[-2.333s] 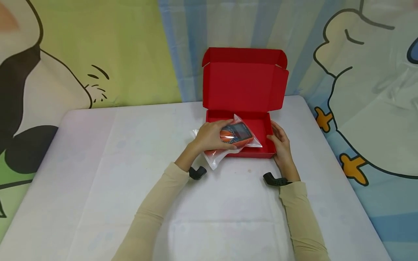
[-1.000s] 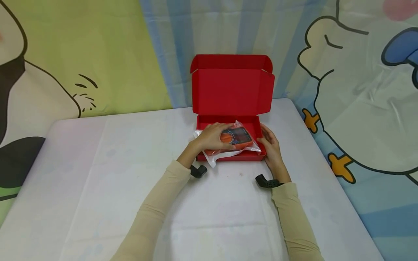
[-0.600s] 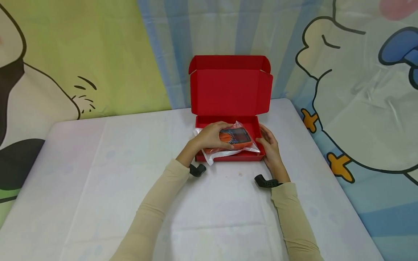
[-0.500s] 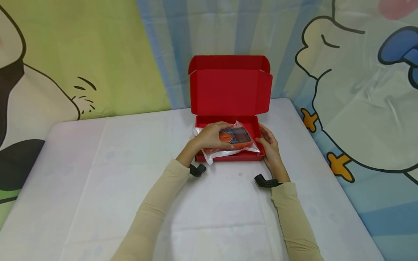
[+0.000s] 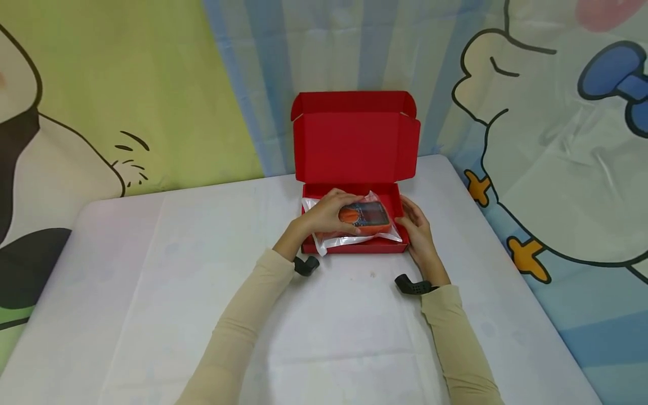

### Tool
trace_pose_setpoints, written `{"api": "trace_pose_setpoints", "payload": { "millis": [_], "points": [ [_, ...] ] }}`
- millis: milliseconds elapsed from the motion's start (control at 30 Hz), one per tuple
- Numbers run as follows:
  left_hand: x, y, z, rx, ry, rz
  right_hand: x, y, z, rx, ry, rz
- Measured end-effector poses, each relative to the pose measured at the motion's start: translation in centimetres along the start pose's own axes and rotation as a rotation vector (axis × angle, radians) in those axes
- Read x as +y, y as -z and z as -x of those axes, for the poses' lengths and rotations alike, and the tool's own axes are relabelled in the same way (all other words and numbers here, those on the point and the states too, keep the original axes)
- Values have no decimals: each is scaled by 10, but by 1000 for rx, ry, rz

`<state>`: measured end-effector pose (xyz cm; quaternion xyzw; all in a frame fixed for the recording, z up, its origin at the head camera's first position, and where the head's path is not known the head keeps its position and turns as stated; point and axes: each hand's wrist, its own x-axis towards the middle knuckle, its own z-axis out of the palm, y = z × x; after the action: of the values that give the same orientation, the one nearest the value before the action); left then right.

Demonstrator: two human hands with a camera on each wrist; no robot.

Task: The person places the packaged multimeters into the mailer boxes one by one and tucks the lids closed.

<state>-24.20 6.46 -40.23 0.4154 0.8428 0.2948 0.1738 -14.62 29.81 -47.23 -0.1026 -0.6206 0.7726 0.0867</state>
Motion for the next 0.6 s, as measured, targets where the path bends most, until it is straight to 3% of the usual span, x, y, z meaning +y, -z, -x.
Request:
{"api": "trace_pose_setpoints", "payload": {
  "millis": [267,600],
  "points": [
    [-2,1,-3,-15,-27,-51,2,0,-2,-3,14,-1],
    [-11,1,-7,-72,-9,1,4,-1,-2,21,-22,34]
  ]
}}
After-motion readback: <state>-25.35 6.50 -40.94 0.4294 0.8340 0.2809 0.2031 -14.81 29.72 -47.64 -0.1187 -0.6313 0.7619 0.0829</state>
